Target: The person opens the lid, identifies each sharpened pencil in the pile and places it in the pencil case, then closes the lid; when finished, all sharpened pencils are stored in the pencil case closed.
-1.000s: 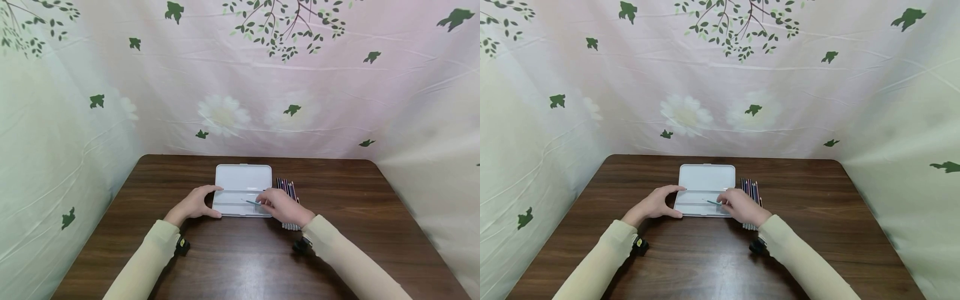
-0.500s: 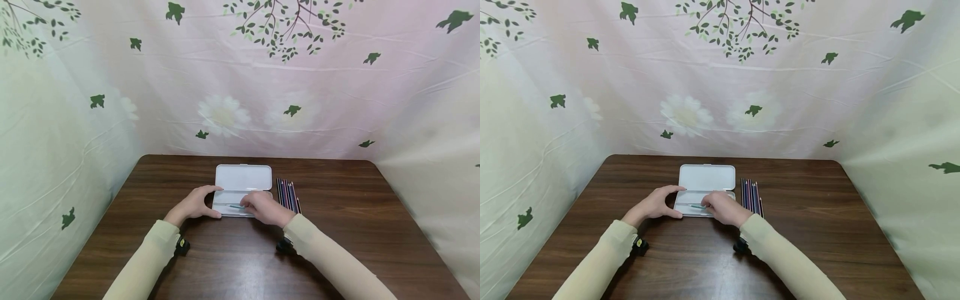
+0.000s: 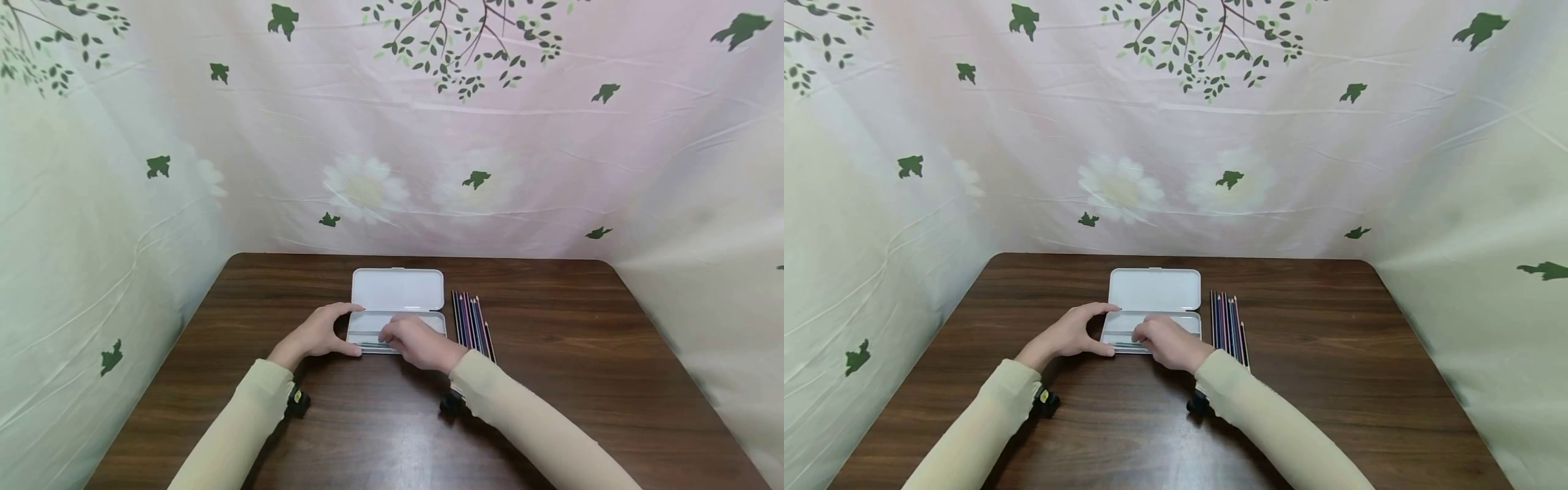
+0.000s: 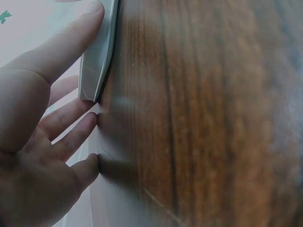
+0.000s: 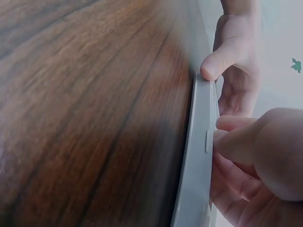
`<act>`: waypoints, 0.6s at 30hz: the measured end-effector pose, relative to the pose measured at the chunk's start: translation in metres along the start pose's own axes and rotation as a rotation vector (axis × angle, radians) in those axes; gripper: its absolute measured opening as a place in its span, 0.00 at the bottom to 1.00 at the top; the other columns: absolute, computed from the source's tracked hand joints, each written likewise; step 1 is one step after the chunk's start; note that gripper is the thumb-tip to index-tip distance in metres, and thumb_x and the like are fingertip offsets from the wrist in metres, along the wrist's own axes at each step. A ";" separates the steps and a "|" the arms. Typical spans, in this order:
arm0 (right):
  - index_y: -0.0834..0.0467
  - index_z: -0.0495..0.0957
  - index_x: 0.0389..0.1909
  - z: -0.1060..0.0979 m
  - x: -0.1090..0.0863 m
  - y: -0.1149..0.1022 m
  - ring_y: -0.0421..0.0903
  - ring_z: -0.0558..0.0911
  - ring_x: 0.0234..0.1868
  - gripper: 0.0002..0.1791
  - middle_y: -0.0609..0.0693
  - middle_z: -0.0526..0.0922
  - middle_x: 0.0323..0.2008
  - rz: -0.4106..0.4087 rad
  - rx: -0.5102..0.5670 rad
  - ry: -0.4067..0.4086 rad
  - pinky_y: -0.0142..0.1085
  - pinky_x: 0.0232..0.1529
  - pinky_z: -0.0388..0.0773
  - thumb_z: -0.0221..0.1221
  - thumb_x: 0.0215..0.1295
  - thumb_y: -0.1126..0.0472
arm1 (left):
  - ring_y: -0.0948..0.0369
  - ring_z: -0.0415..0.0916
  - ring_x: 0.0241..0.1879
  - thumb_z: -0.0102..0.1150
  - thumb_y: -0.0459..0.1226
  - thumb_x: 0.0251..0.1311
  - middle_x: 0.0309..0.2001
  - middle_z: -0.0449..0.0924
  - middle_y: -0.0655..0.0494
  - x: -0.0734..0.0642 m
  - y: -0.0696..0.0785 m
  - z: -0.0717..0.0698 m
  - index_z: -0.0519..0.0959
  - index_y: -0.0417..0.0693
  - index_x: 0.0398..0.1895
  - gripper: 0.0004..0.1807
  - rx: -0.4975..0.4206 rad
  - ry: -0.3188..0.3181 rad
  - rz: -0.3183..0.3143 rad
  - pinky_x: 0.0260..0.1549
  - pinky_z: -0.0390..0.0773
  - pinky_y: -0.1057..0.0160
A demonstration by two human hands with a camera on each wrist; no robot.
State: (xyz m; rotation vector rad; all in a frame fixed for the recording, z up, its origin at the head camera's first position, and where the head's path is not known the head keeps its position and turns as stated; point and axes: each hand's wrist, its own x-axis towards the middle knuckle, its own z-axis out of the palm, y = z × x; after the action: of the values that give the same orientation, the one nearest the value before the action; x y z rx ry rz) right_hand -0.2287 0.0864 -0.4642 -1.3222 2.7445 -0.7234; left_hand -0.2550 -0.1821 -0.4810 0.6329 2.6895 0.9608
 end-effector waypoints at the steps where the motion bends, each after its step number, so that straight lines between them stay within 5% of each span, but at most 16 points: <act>1: 0.60 0.88 0.46 0.001 0.000 0.000 0.44 0.85 0.47 0.10 0.51 0.88 0.42 -0.003 0.004 0.003 0.38 0.53 0.84 0.62 0.71 0.73 | 0.48 0.69 0.72 0.85 0.56 0.45 0.73 0.72 0.50 0.000 0.000 0.000 0.74 0.55 0.73 0.50 0.000 0.001 0.002 0.69 0.70 0.43; 18: 0.59 0.87 0.46 -0.027 -0.042 0.019 0.39 0.84 0.44 0.07 0.47 0.86 0.41 0.034 0.061 0.126 0.38 0.45 0.85 0.66 0.70 0.68 | 0.48 0.66 0.74 0.86 0.54 0.46 0.75 0.70 0.50 -0.001 0.002 0.001 0.73 0.57 0.74 0.50 0.000 -0.011 -0.032 0.71 0.68 0.43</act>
State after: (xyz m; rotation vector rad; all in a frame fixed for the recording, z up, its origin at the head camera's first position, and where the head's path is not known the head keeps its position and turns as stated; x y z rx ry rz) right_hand -0.2208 0.1387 -0.4553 -1.2568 2.8080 -0.9098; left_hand -0.2531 -0.1809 -0.4801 0.5917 2.6817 0.9470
